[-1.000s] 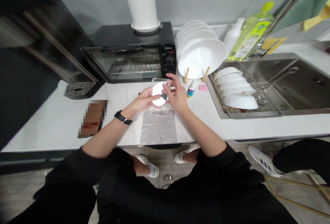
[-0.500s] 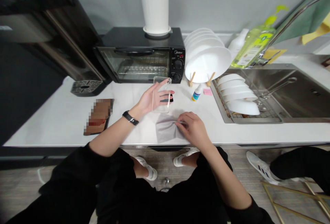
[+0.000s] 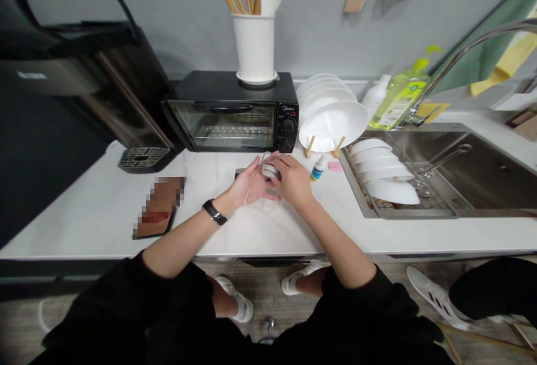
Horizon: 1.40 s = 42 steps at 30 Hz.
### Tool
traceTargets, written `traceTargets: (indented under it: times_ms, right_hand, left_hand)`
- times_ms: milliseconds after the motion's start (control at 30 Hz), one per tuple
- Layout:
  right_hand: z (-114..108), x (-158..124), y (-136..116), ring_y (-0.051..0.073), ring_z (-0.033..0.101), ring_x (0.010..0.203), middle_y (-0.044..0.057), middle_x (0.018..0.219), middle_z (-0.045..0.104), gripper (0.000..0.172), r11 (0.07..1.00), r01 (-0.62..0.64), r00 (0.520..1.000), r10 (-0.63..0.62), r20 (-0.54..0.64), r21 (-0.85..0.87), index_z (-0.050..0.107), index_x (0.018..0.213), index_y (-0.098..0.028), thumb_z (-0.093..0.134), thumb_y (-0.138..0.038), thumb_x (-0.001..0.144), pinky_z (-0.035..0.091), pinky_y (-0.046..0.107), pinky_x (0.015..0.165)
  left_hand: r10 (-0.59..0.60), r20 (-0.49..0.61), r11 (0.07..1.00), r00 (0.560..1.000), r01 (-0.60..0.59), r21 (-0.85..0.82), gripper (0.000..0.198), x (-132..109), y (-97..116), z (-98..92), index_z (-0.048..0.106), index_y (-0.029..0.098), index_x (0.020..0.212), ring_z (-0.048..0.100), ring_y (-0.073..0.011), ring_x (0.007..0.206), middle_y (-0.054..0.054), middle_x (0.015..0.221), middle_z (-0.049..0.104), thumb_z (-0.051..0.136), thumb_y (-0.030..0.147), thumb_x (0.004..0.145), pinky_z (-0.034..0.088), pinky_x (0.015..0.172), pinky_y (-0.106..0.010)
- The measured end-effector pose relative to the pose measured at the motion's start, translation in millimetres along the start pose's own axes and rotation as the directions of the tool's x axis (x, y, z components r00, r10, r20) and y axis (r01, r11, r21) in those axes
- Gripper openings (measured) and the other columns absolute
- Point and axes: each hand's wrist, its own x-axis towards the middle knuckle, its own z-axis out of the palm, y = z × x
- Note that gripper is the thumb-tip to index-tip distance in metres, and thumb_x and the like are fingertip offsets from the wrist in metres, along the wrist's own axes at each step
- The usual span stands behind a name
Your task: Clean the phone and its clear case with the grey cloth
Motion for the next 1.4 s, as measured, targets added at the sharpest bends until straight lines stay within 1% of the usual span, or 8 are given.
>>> traceTargets:
  times_ms: [200, 333, 533, 733, 967, 1133, 1233, 1400]
  right_hand:
    - [8.9, -12.3, -0.8, 0.039, 0.06, 0.128, 0.021, 0.139, 0.068, 0.05, 0.985, 0.067, 0.997, -0.06, 0.046, -0.16, 0.065, 0.155, -0.019, 0.05, -0.038, 0.111, 0.054, 0.062, 0.109]
    - [12.8, -7.2, -6.8, 0.042, 0.054, 0.138, 0.024, 0.153, 0.059, 0.065, 0.986, 0.094, 0.991, -0.079, 0.104, -0.142, 0.048, 0.167, -0.015, 0.05, -0.048, 0.111, 0.05, 0.066, 0.116]
    - [19.3, -15.7, -20.8, 0.041, 0.057, 0.133, 0.023, 0.148, 0.063, 0.054, 0.987, 0.156, 0.974, -0.147, 0.17, -0.037, 0.063, 0.152, -0.015, 0.049, -0.048, 0.112, 0.054, 0.065, 0.114]
    - [13.0, -59.3, -38.3, 0.037, 0.061, 0.132, 0.02, 0.142, 0.069, 0.056, 0.967, 0.249, 0.938, -0.226, 0.264, -0.059, 0.067, 0.147, -0.015, 0.057, -0.055, 0.109, 0.056, 0.059, 0.115]
    - [11.2, -85.4, -47.4, 0.047, 0.037, 0.161, 0.023, 0.168, 0.053, 0.084, 0.929, 0.11, 0.979, -0.04, 0.202, -0.353, 0.05, 0.163, -0.009, 0.043, -0.072, 0.108, 0.027, 0.075, 0.134]
    - [18.5, -63.5, -33.0, 0.05, 0.02, 0.17, 0.025, 0.176, 0.042, 0.094, 0.94, -0.031, 0.994, 0.066, 0.091, -0.34, 0.046, 0.165, -0.006, 0.031, -0.079, 0.106, 0.02, 0.08, 0.133]
    - [25.5, -49.1, -25.7, 0.05, 0.022, 0.169, 0.025, 0.173, 0.044, 0.092, 0.957, -0.091, 0.991, 0.113, 0.065, -0.274, 0.054, 0.159, -0.011, 0.033, -0.081, 0.105, 0.018, 0.082, 0.134]
    - [35.2, -32.2, -32.9, 0.048, 0.031, 0.163, 0.027, 0.168, 0.042, 0.1, 0.963, -0.175, 0.981, 0.187, 0.042, -0.207, 0.042, 0.168, -0.011, 0.04, -0.085, 0.101, 0.024, 0.08, 0.132]
  left_hand:
    - [0.004, -0.061, 0.998, 0.998, -0.007, -0.056, 0.064, 1.4, 2.1, 4.2, 0.036, 0.045, 0.172, 0.072, -0.0223, 0.088, -0.007, 0.142, 0.073, 0.031, 0.064, 0.111, 0.064, 0.09, -0.052]
    - [0.005, -0.088, 1.0, 0.996, -0.006, -0.006, 0.069, 5.1, -1.6, 4.4, 0.033, 0.04, 0.174, 0.073, -0.0242, 0.091, -0.008, 0.136, 0.074, 0.029, 0.064, 0.11, 0.064, 0.089, -0.048]
    - [0.099, -0.137, 0.994, 0.986, -0.091, 0.064, 0.07, 2.1, -0.1, 0.0, 0.033, 0.041, 0.175, 0.074, -0.0286, 0.111, -0.005, 0.149, 0.069, 0.036, 0.062, 0.108, 0.063, 0.093, -0.045]
    - [0.16, -0.157, 0.985, 0.975, -0.167, -0.031, 0.074, -4.8, 11.7, 4.8, 0.028, 0.041, 0.177, 0.075, -0.0334, 0.123, -0.011, 0.134, 0.075, 0.03, 0.072, 0.11, 0.061, 0.102, -0.05]
    - [0.178, -0.135, 0.963, 0.975, -0.201, -0.181, 0.066, -5.3, 7.4, 13.2, 0.035, 0.046, 0.174, 0.077, -0.0309, 0.122, -0.01, 0.132, 0.074, 0.041, 0.066, 0.111, 0.063, 0.09, -0.039]
    - [0.102, -0.055, 0.975, 0.993, -0.11, -0.191, 0.063, -1.7, -6.0, 16.3, 0.042, 0.04, 0.172, 0.077, -0.0246, 0.099, -0.01, 0.136, 0.075, 0.035, 0.063, 0.114, 0.065, 0.09, -0.041]
    - [0.016, -0.072, 0.973, 0.997, -0.032, -0.228, 0.06, 2.7, -10.4, 13.7, 0.045, 0.041, 0.171, 0.078, -0.0244, 0.092, -0.007, 0.147, 0.072, 0.039, 0.055, 0.113, 0.066, 0.093, -0.049]
    - [-0.006, -0.066, 0.918, 0.998, -0.021, -0.397, 0.058, 8.0, -13.9, 19.8, 0.05, 0.034, 0.169, 0.074, -0.0338, 0.131, -0.006, 0.15, 0.073, 0.038, 0.049, 0.114, 0.059, 0.115, -0.06]
